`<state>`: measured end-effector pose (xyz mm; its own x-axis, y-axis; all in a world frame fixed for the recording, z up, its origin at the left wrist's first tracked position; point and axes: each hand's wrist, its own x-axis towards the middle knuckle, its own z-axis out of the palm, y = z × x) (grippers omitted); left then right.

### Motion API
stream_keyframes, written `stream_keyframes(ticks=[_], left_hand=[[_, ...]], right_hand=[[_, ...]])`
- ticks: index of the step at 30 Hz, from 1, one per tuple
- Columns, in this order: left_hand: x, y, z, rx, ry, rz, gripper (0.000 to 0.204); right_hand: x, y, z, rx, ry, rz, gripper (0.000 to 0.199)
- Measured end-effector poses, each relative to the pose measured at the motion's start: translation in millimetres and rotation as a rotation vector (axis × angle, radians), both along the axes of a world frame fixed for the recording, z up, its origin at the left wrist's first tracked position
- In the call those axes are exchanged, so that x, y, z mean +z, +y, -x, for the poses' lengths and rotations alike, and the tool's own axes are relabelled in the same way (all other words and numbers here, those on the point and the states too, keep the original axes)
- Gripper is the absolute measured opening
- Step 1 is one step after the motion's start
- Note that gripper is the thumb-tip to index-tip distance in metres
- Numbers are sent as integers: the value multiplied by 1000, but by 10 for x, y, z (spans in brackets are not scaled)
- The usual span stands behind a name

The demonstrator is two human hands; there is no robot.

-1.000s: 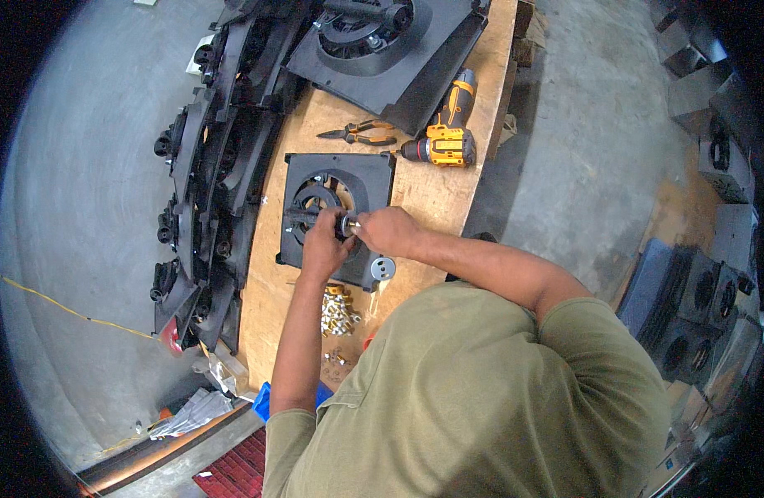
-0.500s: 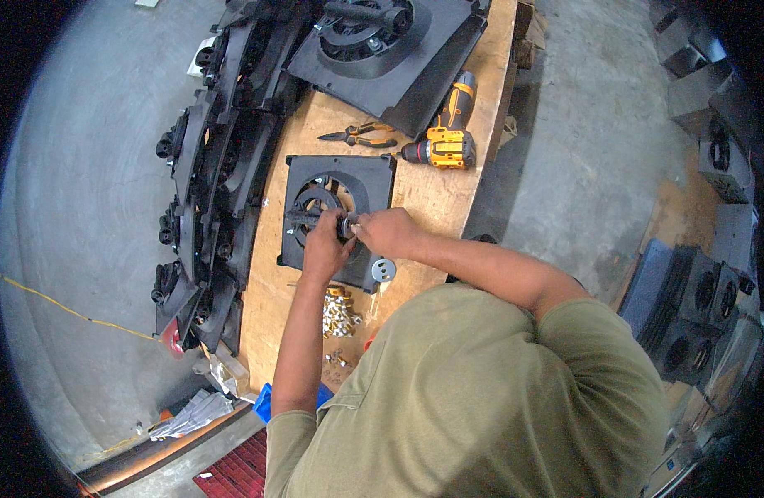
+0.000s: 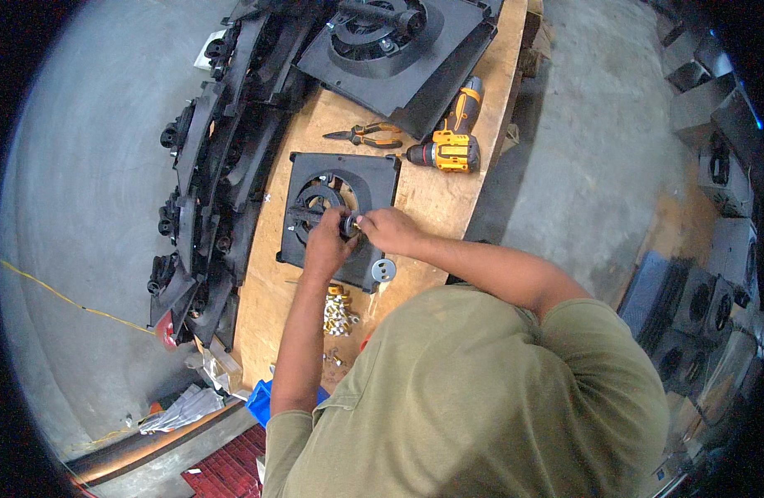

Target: The person assembles small white cylindrical components into black square fan housings on a workbench. They repeatedly pick up components, insert them into the housings, and place the assembled units into a cardboard bin.

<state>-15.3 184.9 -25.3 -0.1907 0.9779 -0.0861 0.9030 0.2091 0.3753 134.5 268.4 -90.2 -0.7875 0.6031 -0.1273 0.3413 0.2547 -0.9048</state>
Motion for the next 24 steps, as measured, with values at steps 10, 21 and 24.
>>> stream_keyframes(ticks=[10,21,24], left_hand=[[50,15,-53,-4,28,-13,54],[-4,6,-8,3,-3,-44,54],[-30,-3,4,-7,-21,-64,53]], right_hand=[[25,6,3,69,-69,-192,40],[40,29,0,13,4,-248,39],[-27,31,18,19,24,-83,39]])
